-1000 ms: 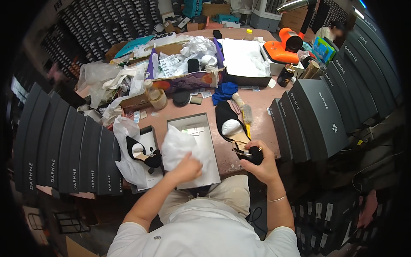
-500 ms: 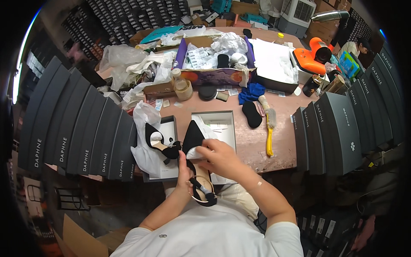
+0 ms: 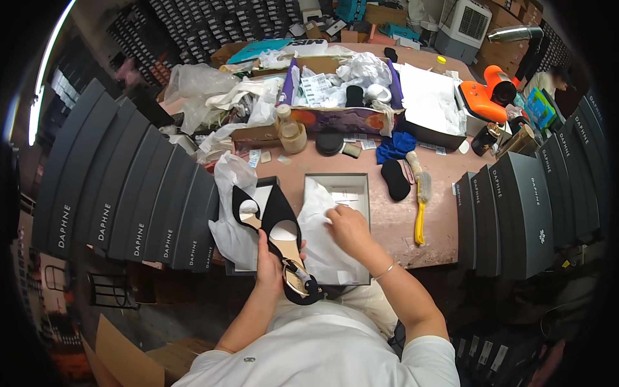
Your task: Pack shoes into boxes and stack them for shipment.
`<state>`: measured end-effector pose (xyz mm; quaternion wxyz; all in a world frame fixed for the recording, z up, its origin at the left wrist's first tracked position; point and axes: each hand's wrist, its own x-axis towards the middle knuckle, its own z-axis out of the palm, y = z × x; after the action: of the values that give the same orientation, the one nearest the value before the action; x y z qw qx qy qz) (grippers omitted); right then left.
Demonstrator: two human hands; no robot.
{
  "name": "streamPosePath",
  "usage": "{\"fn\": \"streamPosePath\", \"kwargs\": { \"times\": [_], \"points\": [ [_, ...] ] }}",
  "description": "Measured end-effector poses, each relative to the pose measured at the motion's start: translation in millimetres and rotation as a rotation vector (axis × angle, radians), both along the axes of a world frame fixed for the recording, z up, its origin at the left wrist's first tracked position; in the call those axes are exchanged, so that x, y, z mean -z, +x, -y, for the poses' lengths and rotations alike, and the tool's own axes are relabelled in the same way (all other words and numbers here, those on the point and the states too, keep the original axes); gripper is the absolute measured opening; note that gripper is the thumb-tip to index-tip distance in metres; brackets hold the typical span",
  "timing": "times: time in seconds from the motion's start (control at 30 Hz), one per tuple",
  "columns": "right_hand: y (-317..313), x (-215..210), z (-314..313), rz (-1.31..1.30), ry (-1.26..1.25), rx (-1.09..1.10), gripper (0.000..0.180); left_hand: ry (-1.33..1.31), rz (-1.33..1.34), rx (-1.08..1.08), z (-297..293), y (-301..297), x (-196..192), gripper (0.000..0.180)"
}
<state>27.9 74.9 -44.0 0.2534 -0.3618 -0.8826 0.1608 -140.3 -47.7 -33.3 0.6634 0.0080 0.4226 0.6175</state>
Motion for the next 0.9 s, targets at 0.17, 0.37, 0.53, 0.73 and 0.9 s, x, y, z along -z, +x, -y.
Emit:
{"fn": "streamPosePath", "kwargs": {
  "times": [0.17,0.37,0.53,0.73,0.9],
  "points": [
    [-40,-20,43,0.0,0.192,-0.328,0.015,0.068,-0.103,-0.111,16,36,-21,0.064],
    [-36,1,60,-0.171,0.218,-0.318,0.021,-0.004,-0.245,-0.219,26,19,-9,0.063],
    [40,-19,26,-0.087,0.288,0.026,0.026,-0.009,-0.054,-0.139,19,-10,9,0.067],
    [-3,-46,61,-0.367,-0.692,-0.285,0.053,0.106,-0.076,-0.095,4,24,1,0.067],
    [-57,-30,59,-0.026,-0.39,-0.34,0.059,0.043,-0.077,-0.133,21,46,15,0.077]
  ]
}}
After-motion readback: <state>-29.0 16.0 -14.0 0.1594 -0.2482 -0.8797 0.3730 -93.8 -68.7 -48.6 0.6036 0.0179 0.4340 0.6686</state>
